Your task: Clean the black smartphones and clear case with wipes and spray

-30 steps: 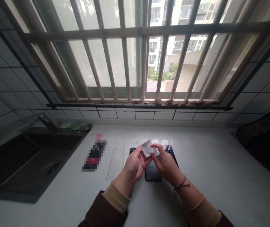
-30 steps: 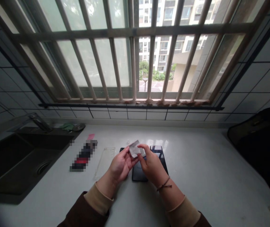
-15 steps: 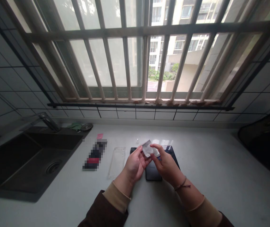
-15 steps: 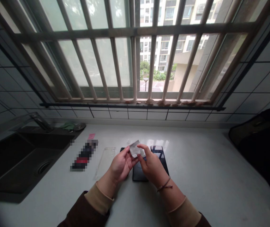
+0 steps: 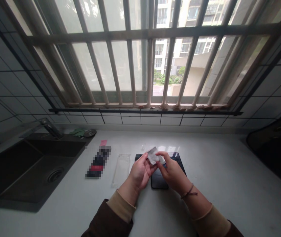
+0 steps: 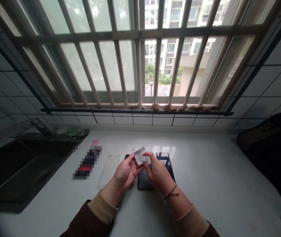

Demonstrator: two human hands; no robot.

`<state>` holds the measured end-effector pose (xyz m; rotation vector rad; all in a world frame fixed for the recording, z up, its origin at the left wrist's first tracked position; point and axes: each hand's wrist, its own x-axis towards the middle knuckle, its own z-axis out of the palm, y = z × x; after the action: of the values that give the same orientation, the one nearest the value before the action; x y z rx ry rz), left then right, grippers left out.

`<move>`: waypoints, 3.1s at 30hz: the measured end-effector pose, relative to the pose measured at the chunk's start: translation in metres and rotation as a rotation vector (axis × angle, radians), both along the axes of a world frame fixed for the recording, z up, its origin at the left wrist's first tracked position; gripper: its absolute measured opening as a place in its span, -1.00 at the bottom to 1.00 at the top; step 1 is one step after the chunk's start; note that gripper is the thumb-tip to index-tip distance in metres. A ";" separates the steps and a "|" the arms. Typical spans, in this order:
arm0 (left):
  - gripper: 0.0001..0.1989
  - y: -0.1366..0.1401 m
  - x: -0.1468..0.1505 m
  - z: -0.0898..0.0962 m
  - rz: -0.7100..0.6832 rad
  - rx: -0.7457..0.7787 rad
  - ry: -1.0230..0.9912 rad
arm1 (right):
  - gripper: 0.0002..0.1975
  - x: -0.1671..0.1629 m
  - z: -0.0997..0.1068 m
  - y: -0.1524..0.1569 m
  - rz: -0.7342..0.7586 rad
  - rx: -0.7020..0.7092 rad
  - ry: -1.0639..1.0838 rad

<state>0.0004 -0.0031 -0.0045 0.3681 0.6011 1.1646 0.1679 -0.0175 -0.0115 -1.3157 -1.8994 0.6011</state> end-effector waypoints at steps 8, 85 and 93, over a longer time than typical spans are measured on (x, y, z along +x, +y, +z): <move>-0.67 0.002 -0.001 -0.001 -0.021 -0.003 -0.036 | -0.62 0.001 0.000 0.002 -0.024 0.044 0.068; -0.62 -0.006 -0.026 0.024 0.275 0.630 1.271 | -0.50 -0.014 0.015 -0.017 0.143 -0.917 1.427; -0.53 0.019 -0.097 0.024 0.264 0.134 2.342 | -0.54 -0.008 0.011 -0.013 0.082 -0.888 1.435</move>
<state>-0.0965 0.0158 0.0198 1.8206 2.5774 0.4588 0.1603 -0.0304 -0.0001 -0.7465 -0.4435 1.8947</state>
